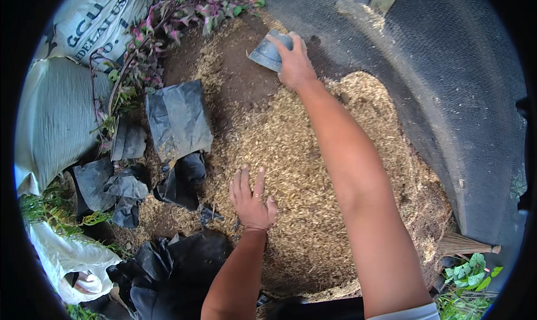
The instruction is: The person sits cross-legged on the ground and uses a small plastic container to scoop and pour grain repeatedly, spreading it across a large pile. The person also moves aside some black plastic pieces and plant debris during the process.
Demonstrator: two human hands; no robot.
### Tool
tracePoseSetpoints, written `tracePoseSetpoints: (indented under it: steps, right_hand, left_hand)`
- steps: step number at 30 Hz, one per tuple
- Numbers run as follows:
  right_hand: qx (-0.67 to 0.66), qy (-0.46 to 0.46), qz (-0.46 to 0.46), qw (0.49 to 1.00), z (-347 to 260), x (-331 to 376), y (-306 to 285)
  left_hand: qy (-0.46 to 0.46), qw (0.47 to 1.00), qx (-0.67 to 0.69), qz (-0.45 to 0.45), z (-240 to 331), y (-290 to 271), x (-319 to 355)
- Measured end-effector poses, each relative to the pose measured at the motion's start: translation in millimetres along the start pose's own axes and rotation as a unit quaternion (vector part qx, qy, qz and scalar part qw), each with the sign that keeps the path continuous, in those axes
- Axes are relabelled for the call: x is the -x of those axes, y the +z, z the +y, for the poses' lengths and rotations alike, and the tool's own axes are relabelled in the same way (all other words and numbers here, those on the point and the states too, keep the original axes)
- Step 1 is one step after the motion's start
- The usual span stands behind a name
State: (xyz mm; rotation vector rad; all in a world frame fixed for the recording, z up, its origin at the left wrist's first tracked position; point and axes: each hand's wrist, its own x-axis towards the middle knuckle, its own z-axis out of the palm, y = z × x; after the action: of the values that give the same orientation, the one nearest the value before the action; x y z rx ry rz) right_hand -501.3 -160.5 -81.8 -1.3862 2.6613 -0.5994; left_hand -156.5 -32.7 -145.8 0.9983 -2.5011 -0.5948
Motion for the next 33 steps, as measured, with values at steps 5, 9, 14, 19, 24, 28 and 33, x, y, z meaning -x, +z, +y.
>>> tracePoseSetpoints:
  steps: [5, 9, 14, 19, 24, 28, 33]
  right_hand:
    - [0.047, -0.141, -0.101, 0.984, 6.5, 43.7, -11.2]
    - [-0.006, -0.191, -0.187, 0.964, 35.7, 105.1, -78.3]
    - [0.013, -0.072, -0.226, 0.971, 32.9, 166.5, -134.7]
    - [0.094, -0.102, -0.104, 0.985, 35.7, 228.2, -183.7]
    - [0.138, -0.077, 0.035, 0.987, 43.2, 321.2, -231.5]
    - [0.116, -0.061, 0.168, 0.977, 52.5, 367.8, -226.9]
    - [0.131, -0.091, 0.290, 0.944, 54.1, 378.3, -219.6]
  left_hand:
    - [-0.006, 1.000, 0.018, 0.020, 1.7, -0.2, -0.8]
    - [0.000, 0.999, 0.026, 0.032, 2.3, -0.7, -2.3]
    - [-0.007, 1.000, 0.010, 0.021, 0.7, 1.3, 0.3]
    - [0.004, 1.000, -0.005, 0.027, -0.3, 5.1, 1.3]
    - [0.011, 0.999, -0.012, 0.035, 0.9, 4.1, -0.3]
    - [0.012, 0.999, -0.022, 0.022, 2.3, 1.8, 1.4]
    - [0.016, 0.999, -0.017, 0.025, -2.1, 5.7, 2.4]
